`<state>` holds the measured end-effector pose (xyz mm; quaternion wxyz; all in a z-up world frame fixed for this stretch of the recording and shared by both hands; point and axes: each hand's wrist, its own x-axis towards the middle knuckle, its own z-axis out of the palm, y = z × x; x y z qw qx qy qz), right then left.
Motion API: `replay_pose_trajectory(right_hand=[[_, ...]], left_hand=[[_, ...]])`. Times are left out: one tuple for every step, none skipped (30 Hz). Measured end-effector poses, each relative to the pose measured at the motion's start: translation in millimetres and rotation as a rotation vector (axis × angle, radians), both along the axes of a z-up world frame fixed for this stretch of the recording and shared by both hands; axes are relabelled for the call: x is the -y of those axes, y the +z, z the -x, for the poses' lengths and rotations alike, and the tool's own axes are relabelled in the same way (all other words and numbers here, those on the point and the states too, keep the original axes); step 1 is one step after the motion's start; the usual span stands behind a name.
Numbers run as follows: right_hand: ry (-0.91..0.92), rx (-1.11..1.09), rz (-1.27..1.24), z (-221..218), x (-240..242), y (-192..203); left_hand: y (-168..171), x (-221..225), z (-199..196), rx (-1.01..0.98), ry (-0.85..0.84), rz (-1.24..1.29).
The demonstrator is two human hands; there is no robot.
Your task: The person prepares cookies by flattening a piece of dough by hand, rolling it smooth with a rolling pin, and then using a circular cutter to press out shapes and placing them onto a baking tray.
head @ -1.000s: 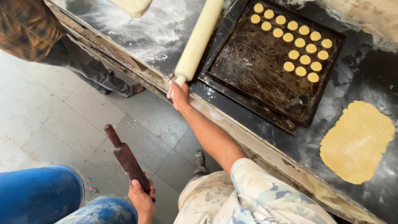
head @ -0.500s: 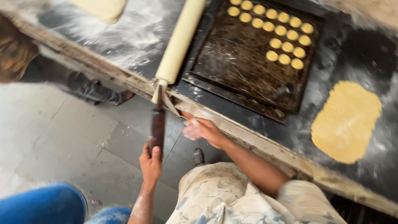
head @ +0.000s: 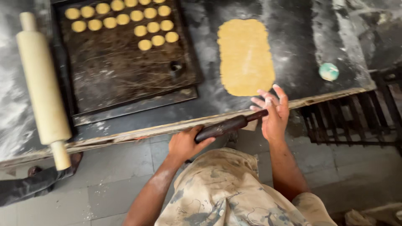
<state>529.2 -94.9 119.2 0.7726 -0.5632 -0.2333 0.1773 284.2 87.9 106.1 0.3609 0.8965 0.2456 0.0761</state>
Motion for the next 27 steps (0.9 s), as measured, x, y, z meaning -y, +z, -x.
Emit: replay_pose_trajectory(right_hand=[[-0.054,0.048,0.044,-19.2,16.6,-8.4],[-0.099,0.108,0.084,-44.1,28.2,-17.8],[-0.144,0.167,0.124,-67.9,36.9,-29.8],[-0.188,0.292,0.271,-91.4,43.3,-43.4],[-0.232,0.417,0.418,-115.6,47.0,-56.6],[-0.268,0.544,0.571,-141.5,53.2,-65.7],[-0.289,0.6,0.564,-166.6,53.9,-74.5],[-0.299,0.654,0.554,-187.4,50.0,-84.2],[-0.267,0.655,0.547,-206.1,48.2,-90.5],[-0.236,0.652,0.531,-221.5,40.9,-95.4],[-0.204,0.649,0.516,-233.8,35.3,-97.3],[-0.163,0.664,0.526,-242.6,28.4,-97.6],[-0.122,0.679,0.535,-249.5,21.9,-96.2],[-0.081,0.689,0.548,-252.5,19.2,-94.7],[-0.066,0.658,0.604,-255.0,17.5,-91.8],[-0.052,0.626,0.659,-256.8,15.7,-87.8],[-0.037,0.596,0.715,-257.4,13.8,-83.7],[-0.065,0.751,0.696,-252.9,16.5,-80.1],[-0.092,0.905,0.671,-244.0,25.2,-76.5],[-0.125,1.061,0.642,-236.9,31.3,-73.6],[-0.026,1.064,0.693,-229.6,34.2,-73.1],[0.074,1.064,0.751,-220.7,40.2,-74.2],[0.175,1.061,0.807,-217.1,42.6,-75.9],[0.195,1.071,0.811,-219.2,40.7,-77.5],[0.214,1.08,0.815,-222.7,37.9,-78.7],[0.233,1.089,0.823,-225.2,34.8,-79.7],[0.211,1.092,0.869,-230.4,25.0,-81.8]], left_hand=[[-0.4,8.1,-26.1,0.03,-0.028,-0.023],[-1.8,11.8,-56.2,0.072,-0.045,-0.05],[-4.0,12.7,-85.8,0.016,-0.088,-0.087],[-8.0,16.2,-114.6,-0.044,-0.123,-0.119],[-12.9,18.1,-144.4,-0.104,-0.158,-0.151],[-17.9,17.5,-175.2,-0.12,-0.151,-0.193],[-23.2,11.9,-204.2,-0.137,-0.145,-0.235],[-29.5,9.0,-224.3,-0.162,-0.131,-0.275],[-35.7,8.5,-239.3,-0.119,-0.093,-0.29],[-40.6,3.2,-250.2,-0.08,-0.053,-0.315],[-44.9,0.5,-257.4,-0.042,-0.013,-0.339],[-48.3,-1.4,-261.9,-0.021,0.007,-0.309],[-51.6,-2.3,-266.1,0.001,0.028,-0.279],[-56.2,-1.0,-266.9,0.019,0.045,-0.246],[-60.7,1.2,-266.0,0.028,0.081,-0.219],[-64.5,4.0,-264.1,0.038,0.116,-0.193],[-67.8,7.4,-261.0,0.048,0.152,-0.168],[-70.8,12.7,-255.2,0.09,0.192,-0.209],[-73.0,20.9,-247.7,0.132,0.231,-0.251],[-74.0,25.4,-243.9,0.178,0.265,-0.296],[-74.6,28.2,-240.6,0.141,0.228,-0.335],[-75.4,33.5,-236.4,0.103,0.187,-0.366],[-75.9,35.9,-234.7,0.065,0.144,-0.396],[-75.7,34.0,-237.6,0.046,0.146,-0.394],[-74.9,32.1,-242.0,0.027,0.147,-0.392],[-73.6,29.1,-245.6,0.009,0.147,-0.387],[-72.5,19.2,-250.9,0.007,0.14,-0.393]])
